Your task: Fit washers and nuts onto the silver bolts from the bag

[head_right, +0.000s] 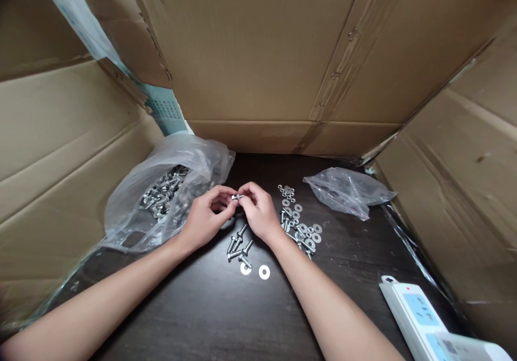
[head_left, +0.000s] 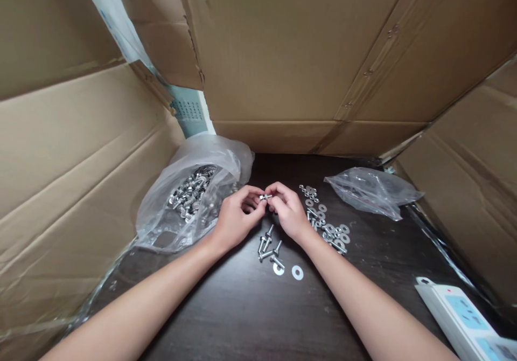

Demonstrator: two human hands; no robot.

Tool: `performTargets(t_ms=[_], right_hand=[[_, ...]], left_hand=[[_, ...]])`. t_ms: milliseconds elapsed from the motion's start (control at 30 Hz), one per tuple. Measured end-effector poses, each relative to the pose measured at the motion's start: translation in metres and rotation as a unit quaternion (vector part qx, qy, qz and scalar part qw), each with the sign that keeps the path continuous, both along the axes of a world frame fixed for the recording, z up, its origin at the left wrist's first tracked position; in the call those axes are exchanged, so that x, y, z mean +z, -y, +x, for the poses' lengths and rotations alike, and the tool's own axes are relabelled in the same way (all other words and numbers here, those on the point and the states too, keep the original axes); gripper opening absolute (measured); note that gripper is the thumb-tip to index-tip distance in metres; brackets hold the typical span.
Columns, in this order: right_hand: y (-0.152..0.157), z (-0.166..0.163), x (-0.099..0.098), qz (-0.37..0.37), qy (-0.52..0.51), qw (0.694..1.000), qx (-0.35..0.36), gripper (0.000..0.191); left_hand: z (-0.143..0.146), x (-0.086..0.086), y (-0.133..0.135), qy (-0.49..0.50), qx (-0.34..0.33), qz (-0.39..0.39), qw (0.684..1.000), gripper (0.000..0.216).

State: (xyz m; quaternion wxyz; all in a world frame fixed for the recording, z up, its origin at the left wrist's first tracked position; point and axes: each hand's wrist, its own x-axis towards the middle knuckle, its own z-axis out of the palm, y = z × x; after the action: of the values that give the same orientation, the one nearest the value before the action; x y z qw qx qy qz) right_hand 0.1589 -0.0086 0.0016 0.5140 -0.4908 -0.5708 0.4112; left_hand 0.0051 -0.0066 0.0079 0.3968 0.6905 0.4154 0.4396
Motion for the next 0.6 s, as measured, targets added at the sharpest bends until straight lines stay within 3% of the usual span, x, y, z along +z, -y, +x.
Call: performTargets(t_ms=[333,500,600], right_hand=[[0.0019,0.0026,-0.0008,0.074,-0.011,0.997,-0.033,0.013],[0.002,0.0024,-0.0007,0.077,-0.004,0.996,-0.047,0.026],[0.0024,0.0037,-0.0003,0.073,0.012,0.996,-0.051,0.018]], left_hand=[[-0.0006,-0.004,-0.0016,-0.001,0.027,-0.005,1.0,0.018],[0.0005,-0.0049,-0.002,0.004,0.029,-0.007,1.0,0.017],[0.0003,-0.0049,-0.0023,0.005,0.035,-0.018,0.999,0.018]])
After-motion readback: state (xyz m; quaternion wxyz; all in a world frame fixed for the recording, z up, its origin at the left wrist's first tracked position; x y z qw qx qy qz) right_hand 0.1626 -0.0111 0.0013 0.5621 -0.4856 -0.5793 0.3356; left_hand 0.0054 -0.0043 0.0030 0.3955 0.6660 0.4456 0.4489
